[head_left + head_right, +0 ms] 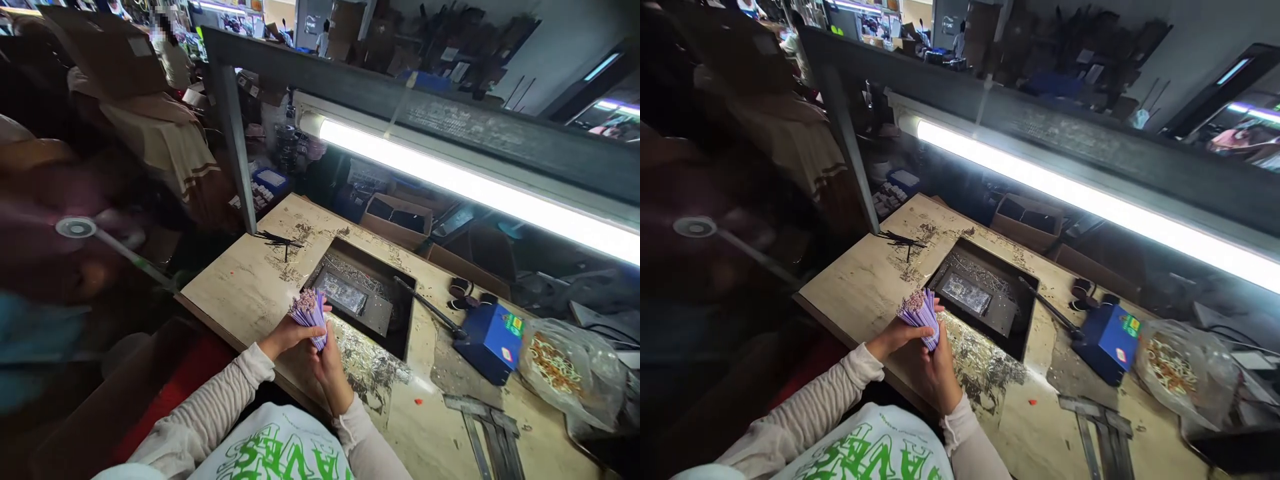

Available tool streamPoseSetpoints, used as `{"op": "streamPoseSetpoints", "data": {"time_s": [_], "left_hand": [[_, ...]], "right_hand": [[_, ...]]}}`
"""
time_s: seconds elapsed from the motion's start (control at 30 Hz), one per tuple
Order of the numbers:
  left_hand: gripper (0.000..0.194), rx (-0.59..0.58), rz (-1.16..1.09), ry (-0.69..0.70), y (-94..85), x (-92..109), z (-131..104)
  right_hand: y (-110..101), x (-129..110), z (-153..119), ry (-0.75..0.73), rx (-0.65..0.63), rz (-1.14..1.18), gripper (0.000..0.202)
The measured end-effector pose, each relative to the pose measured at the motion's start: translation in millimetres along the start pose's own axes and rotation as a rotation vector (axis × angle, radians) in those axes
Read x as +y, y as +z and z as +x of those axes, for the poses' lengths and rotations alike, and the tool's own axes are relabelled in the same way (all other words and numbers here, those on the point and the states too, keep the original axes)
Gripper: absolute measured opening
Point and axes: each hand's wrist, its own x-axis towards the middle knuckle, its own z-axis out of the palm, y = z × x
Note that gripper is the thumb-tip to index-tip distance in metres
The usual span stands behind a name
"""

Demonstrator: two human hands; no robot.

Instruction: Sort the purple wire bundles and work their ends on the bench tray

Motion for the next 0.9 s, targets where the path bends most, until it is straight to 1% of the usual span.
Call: {"op": "streamPoseSetpoints", "data": {"time_s": [0.07, 0.13, 0.23, 0.3, 0.4, 0.5, 0.57, 0.63, 0.73, 0.8, 0.9], "left_hand": [[0.059, 0.071, 0.058, -0.041, -2.6, 6, -3], [0.049, 0.14, 0.187, -0.014, -5.2, 8, -4], [0.039, 0.216, 0.383, 0.107, -12.8, 0, -3], [0.039, 0.237, 0.411, 0.123, -21.3, -10, -2], [0.045, 0.183, 0.394, 0.095, -36.7, -19, 1], [0.053, 0.092, 0.337, 0.039, -49.1, -15, 5], [0.055, 0.055, 0.289, 0.003, -52.6, -9, 9], [0.051, 0.055, 0.251, -0.015, -50.1, -7, 12], [0.045, 0.115, 0.197, -0.021, -33.7, -14, 13], [0.045, 0.173, 0.169, -0.022, -16.9, -20, 11], [0.048, 0.286, 0.145, 0.007, 5.1, -20, 5]], "right_hand": [[-1, -1, 0, 0.035, -0.048, -0.055, 0.057], [-6, -6, 4, -0.025, -0.054, -0.129, 0.061], [-18, -15, 9, -0.181, 0.024, -0.201, 0.058], [-26, -19, 10, -0.238, 0.072, -0.264, 0.054], [-34, -16, 7, -0.295, 0.087, -0.399, 0.051], [-38, -10, 2, -0.398, 0.067, -0.569, 0.049], [-39, -6, -1, -0.487, 0.061, -0.715, 0.048], [-39, -4, -1, -0.603, 0.054, -0.871, 0.047], [-31, -1, 2, -0.766, 0.023, -1.002, 0.052], [-22, 2, 4, -0.787, -0.003, -0.979, 0.055], [-8, 3, 4, -0.712, -0.075, -0.855, 0.045]]}}
